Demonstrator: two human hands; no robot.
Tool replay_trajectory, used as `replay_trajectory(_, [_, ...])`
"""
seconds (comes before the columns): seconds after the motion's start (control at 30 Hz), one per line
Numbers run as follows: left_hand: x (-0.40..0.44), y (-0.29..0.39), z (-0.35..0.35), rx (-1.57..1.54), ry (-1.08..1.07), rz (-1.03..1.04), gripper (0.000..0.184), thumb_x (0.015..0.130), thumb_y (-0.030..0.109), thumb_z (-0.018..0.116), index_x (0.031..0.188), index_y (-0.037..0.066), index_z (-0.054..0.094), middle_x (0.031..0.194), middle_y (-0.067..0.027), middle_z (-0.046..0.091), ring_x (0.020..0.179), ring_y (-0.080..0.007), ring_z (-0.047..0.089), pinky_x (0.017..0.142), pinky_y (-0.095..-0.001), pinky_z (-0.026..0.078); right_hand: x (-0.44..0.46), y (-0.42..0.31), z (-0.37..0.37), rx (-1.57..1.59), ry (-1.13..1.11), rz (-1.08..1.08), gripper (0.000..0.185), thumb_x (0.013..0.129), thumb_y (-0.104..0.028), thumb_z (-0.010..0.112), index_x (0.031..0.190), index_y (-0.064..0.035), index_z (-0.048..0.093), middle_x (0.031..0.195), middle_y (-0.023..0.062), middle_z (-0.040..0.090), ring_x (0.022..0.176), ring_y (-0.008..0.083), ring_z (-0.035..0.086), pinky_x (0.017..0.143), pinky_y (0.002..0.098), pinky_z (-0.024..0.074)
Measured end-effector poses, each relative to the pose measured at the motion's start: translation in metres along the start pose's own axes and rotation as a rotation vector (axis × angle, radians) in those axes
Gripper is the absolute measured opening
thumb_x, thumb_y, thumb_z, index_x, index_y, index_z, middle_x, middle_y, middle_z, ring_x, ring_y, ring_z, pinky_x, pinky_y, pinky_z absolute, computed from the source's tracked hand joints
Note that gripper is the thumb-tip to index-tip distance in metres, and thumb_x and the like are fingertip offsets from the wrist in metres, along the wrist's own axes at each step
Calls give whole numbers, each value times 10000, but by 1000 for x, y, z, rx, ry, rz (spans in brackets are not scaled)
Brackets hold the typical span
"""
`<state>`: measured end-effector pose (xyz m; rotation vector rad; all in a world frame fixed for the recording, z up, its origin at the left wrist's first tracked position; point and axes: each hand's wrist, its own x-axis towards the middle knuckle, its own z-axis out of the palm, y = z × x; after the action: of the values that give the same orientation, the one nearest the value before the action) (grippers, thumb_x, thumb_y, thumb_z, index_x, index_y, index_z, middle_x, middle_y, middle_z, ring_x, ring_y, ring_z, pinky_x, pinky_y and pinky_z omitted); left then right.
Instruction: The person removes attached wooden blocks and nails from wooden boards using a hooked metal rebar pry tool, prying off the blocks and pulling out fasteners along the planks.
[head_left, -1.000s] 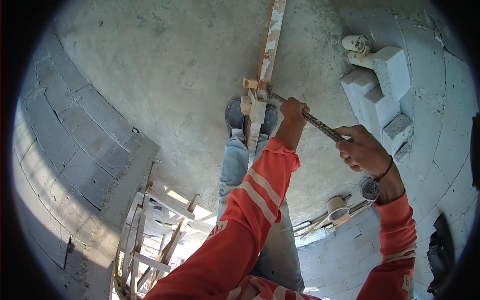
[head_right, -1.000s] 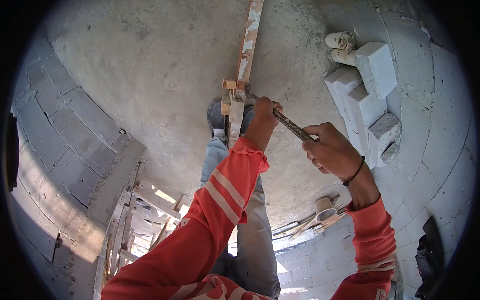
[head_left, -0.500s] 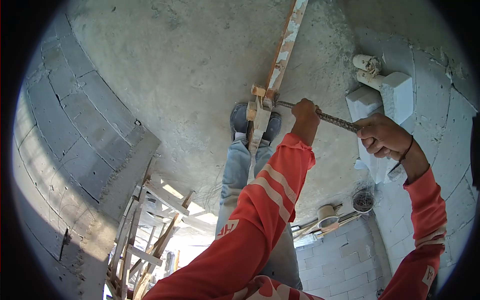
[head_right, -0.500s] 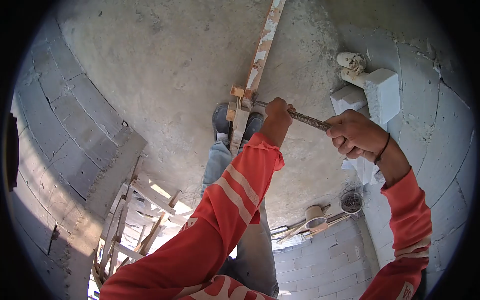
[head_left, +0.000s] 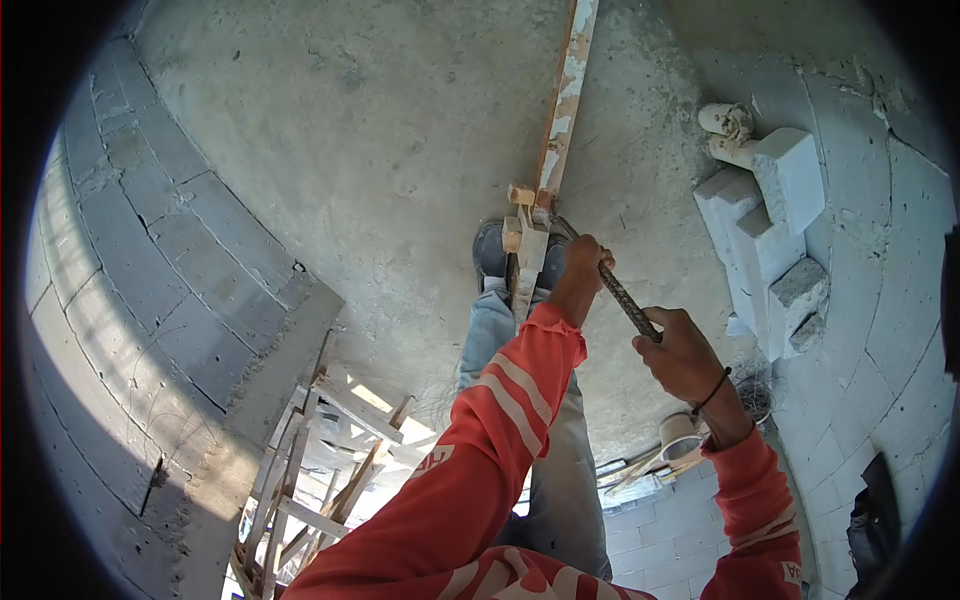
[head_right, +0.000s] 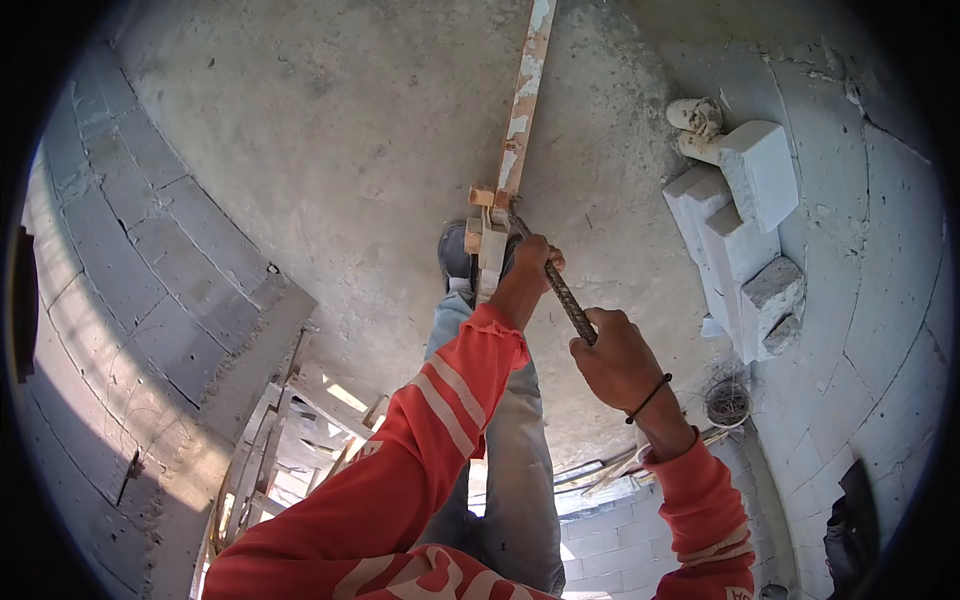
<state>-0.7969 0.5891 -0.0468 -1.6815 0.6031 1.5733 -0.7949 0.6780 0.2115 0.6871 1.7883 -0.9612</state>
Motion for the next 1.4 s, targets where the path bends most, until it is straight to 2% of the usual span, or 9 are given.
replay_trajectory(0.13, [25,-26,-12,6,5,79,143,882,64,378,740,84,372,595,-36,351,448,-153,348,417,-321,280,-8,22,2,172,4,57,250,821,-94,595,978,100,592,598,209,544,564,325,567,586,417,436])
replay_trajectory(0.3, [40,-42,-64,-61,-324,77,183,909,100,452,731,137,440,587,14,371,461,-152,378,424,-322,298,-32,52,63,141,114,30,372,826,-91,599,1159,70,558,628,213,553,586,359,579,612,424,454])
replay_trajectory(0.47, [20,-81,-134,582,-146,467,97,945,57,416,998,137,399,578,34,354,385,-85,343,359,-265,291,-45,191,227,239,79,57,574,854,-116,583,1382,-9,383,857,290,655,807,485,640,704,528,516])
replay_trajectory(0.5, [38,-85,-149,694,-120,562,115,946,32,421,1016,119,393,534,15,386,333,-100,405,313,-271,315,-30,225,266,245,193,-35,527,855,-81,571,1354,-15,415,732,240,632,633,421,630,611,497,488])
replay_trajectory(0.57, [54,-72,-158,596,-234,499,81,974,79,444,1007,130,390,541,24,364,351,-86,370,322,-267,290,-7,240,284,194,363,-240,462,881,-78,569,1322,-38,442,692,204,624,605,391,626,570,478,474])
replay_trajectory(0.63, [44,-90,-168,505,-211,391,64,983,102,445,996,138,393,547,29,353,362,-80,346,328,-263,271,-12,237,267,273,209,20,396,920,-83,558,1300,-43,455,649,162,603,556,348,605,535,454,454])
replay_trajectory(0.97, [-11,-80,-79,373,-475,366,236,1028,388,417,972,159,430,559,33,324,436,-106,352,432,-305,327,-40,206,194,204,504,-134,484,957,-112,529,1427,-91,419,864,191,660,712,383,651,608,458,495])
replay_trajectory(1.07, [37,-78,-86,516,-19,319,228,1030,371,405,951,157,419,591,16,382,454,-133,397,458,-320,380,-36,186,181,-64,370,152,564,898,-90,603,1427,-217,452,1012,176,697,839,382,674,692,488,518])
replay_trajectory(1.4, [46,-99,-90,435,-29,32,181,1020,327,422,960,156,410,616,13,368,501,-154,418,487,-373,406,-53,183,164,35,476,116,441,850,-58,636,1285,-70,561,1015,174,700,848,335,692,743,432,537])
